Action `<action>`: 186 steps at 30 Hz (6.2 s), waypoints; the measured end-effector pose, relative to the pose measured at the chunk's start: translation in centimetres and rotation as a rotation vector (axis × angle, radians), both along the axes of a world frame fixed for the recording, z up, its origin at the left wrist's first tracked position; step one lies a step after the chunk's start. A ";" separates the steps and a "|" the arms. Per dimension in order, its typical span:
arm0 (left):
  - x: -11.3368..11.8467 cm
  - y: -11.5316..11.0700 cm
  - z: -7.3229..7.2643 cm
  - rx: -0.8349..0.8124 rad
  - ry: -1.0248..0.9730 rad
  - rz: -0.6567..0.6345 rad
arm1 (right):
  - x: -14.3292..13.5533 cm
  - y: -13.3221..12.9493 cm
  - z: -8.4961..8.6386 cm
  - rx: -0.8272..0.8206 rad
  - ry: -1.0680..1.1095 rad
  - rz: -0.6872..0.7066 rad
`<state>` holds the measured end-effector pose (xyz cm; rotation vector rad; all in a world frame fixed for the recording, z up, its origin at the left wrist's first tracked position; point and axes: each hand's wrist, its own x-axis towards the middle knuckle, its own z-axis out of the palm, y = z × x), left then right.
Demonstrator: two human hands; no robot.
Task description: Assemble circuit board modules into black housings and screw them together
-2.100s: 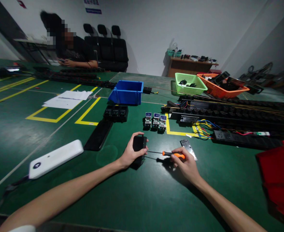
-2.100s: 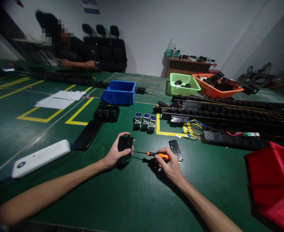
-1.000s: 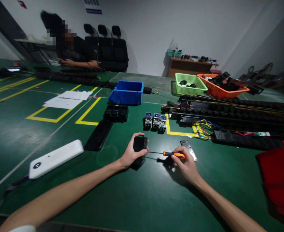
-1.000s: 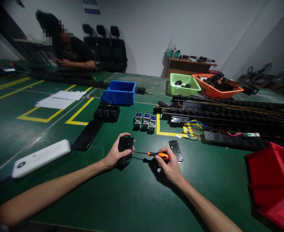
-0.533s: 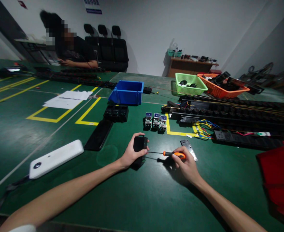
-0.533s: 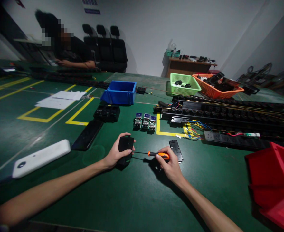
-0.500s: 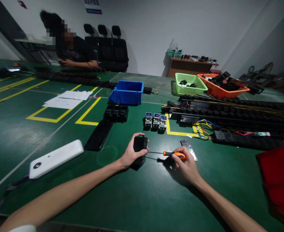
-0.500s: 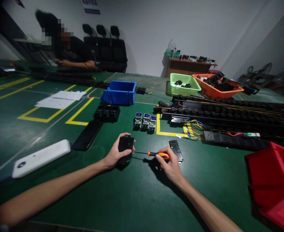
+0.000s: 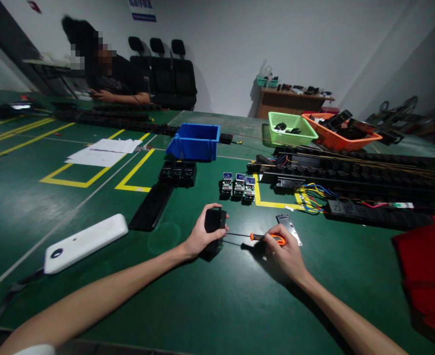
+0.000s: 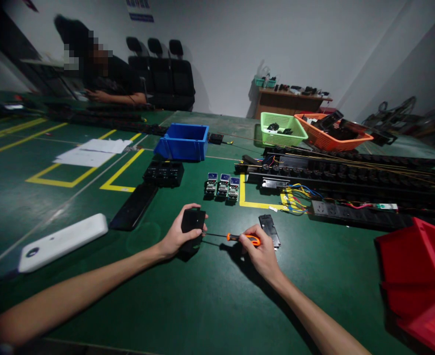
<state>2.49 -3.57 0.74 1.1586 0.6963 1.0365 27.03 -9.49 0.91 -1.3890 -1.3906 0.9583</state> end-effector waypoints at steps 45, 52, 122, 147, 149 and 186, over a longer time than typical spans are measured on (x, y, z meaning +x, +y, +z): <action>0.0 -0.7 -0.4 0.108 0.236 0.030 | 0.3 0.1 -0.4 0.030 0.259 0.019; 0.0 -0.8 -0.4 0.105 0.238 0.007 | 0.3 0.4 -0.3 0.020 0.292 0.014; 0.2 -0.9 0.0 0.090 0.198 -0.002 | 0.5 0.6 -0.3 -0.006 0.213 0.010; 0.1 -0.8 -0.4 0.133 0.246 -0.010 | 0.6 0.7 -0.6 -0.013 0.250 0.023; 0.1 -0.8 -0.4 0.128 0.243 -0.022 | 0.6 0.8 -0.7 -0.022 0.208 0.020; 0.1 -0.7 -0.4 0.107 0.275 -0.016 | 0.9 0.9 -0.5 -0.027 0.223 0.037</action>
